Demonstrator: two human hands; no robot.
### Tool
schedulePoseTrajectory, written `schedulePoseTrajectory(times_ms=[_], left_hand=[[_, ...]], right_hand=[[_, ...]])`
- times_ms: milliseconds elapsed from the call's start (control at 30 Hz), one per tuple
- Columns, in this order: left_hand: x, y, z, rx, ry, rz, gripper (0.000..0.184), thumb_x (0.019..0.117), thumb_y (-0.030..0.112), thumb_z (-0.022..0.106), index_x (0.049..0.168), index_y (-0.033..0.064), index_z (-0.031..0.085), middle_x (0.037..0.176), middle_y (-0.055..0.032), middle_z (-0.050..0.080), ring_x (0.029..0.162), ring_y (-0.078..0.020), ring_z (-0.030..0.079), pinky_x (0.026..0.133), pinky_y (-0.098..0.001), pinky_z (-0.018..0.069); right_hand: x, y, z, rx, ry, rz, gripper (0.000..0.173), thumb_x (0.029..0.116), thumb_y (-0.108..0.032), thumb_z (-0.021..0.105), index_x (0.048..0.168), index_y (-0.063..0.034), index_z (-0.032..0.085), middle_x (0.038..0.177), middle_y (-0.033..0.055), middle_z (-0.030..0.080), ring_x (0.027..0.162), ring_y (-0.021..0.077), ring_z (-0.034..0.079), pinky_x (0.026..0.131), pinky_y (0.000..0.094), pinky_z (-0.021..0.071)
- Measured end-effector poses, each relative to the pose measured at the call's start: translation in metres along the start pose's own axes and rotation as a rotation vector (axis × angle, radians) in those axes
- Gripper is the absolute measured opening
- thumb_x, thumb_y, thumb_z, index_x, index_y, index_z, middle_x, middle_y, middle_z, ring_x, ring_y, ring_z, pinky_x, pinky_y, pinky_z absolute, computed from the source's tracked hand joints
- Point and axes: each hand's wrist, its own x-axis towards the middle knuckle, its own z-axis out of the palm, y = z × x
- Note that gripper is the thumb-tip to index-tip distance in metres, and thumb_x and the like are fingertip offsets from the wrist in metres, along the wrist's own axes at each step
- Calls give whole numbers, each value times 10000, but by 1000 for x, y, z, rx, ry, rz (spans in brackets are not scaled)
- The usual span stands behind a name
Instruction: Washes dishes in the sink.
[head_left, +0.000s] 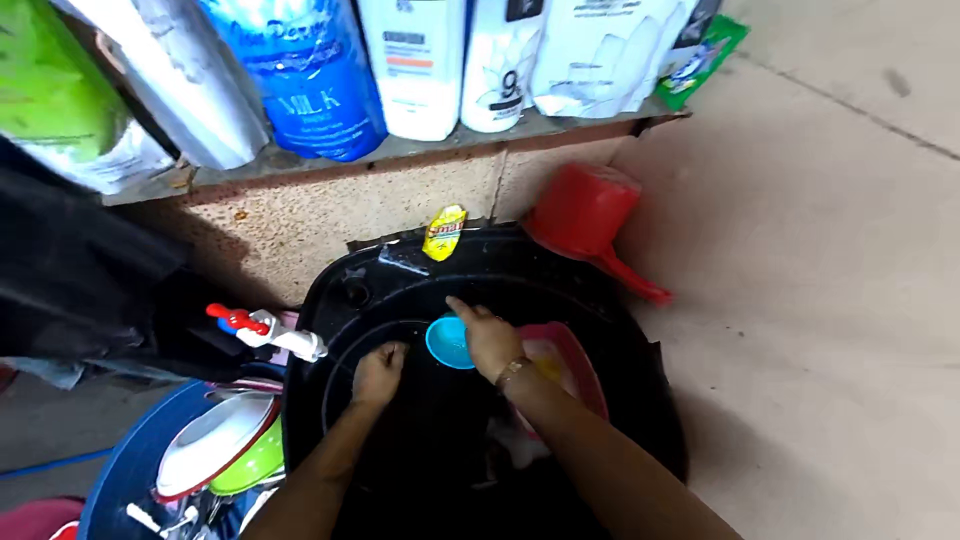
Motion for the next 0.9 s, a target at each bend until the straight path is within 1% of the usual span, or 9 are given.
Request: schedulePoseTrajectory(times_ms=[100, 200, 267, 333, 433, 567, 633, 733, 900], left_hand=[[-21, -46, 9, 543, -157, -40, 512, 1067, 376, 474, 1550, 205, 464, 1617, -138, 383, 1472, -358, 392, 1180, -554, 361], [-45, -50, 28, 638, -303, -56, 752, 1029, 599, 408, 1664, 291, 149, 1733, -116, 1, 1581, -394, -62, 1238, -656, -10], [-49, -55, 36, 619, -300, -86, 808, 1007, 686, 366, 1666, 282, 132, 1733, -106, 23, 1584, -381, -53, 1231, -647, -83], [-43, -54, 34, 556, -278, -118, 802, 1016, 680, 350, 1660, 231, 187, 1728, -121, 81, 1586, -373, 45, 1250, -627, 9], [-33, -49, 31, 287, -157, -130, 617, 1046, 578, 405, 1505, 183, 522, 1600, -153, 389, 1467, -366, 374, 1169, -588, 329], [-27, -47, 30, -889, -265, -416, 614, 1059, 561, 426, 1473, 114, 504, 1374, -190, 600, 1219, -323, 622, 988, -513, 547], [-26, -41, 20, -1153, -278, -532, 593, 1041, 565, 449, 1422, 116, 519, 1283, -220, 616, 1117, -371, 638, 900, -553, 553], [-21, -47, 9, -1061, -60, -476, 428, 1030, 379, 574, 1368, 116, 579, 1231, -192, 651, 1084, -338, 654, 875, -530, 564], [-21, -54, 16, -810, 180, -364, 673, 832, 386, 832, 1381, 97, 574, 1253, -162, 652, 1119, -268, 642, 935, -477, 543]], right_hand=[[17, -35, 33, -241, -165, -147, 652, 944, 6, 640, 1523, -256, 492, 1477, 237, 487, 1282, 467, 551, 921, 597, 557], [22, -47, 65, -324, -263, -197, 613, 959, 9, 625, 1525, -177, 484, 1593, 236, 357, 1410, 499, 411, 946, 603, 546], [10, -42, 85, -257, -309, -130, 561, 981, -13, 595, 1514, -155, 487, 1590, 250, 355, 1399, 514, 422, 926, 626, 551], [-6, -40, 89, -146, -336, 13, 515, 1010, -69, 559, 1513, -151, 483, 1570, 251, 382, 1367, 489, 475, 968, 619, 535], [-7, -22, 95, 199, -418, 288, 435, 1079, -222, 487, 1490, -78, 491, 1443, 247, 542, 1280, 406, 587, 1059, 558, 487], [-7, -18, 137, 790, -342, 401, 421, 1103, -290, 466, 1368, 17, 581, 1289, 258, 632, 1188, 344, 633, 1024, 512, 518], [-5, -29, 143, 764, -293, 310, 472, 1115, -353, 418, 1275, 25, 650, 1221, 242, 673, 1163, 328, 643, 1040, 512, 481], [-1, -29, 136, 601, -79, 232, 485, 1109, -381, 416, 1205, -19, 724, 1168, 210, 721, 1163, 341, 663, 1056, 556, 470], [9, -34, 157, 941, 131, 565, 420, 1121, -281, 408, 1296, 10, 655, 1254, 201, 688, 1203, 306, 637, 1060, 498, 479]])
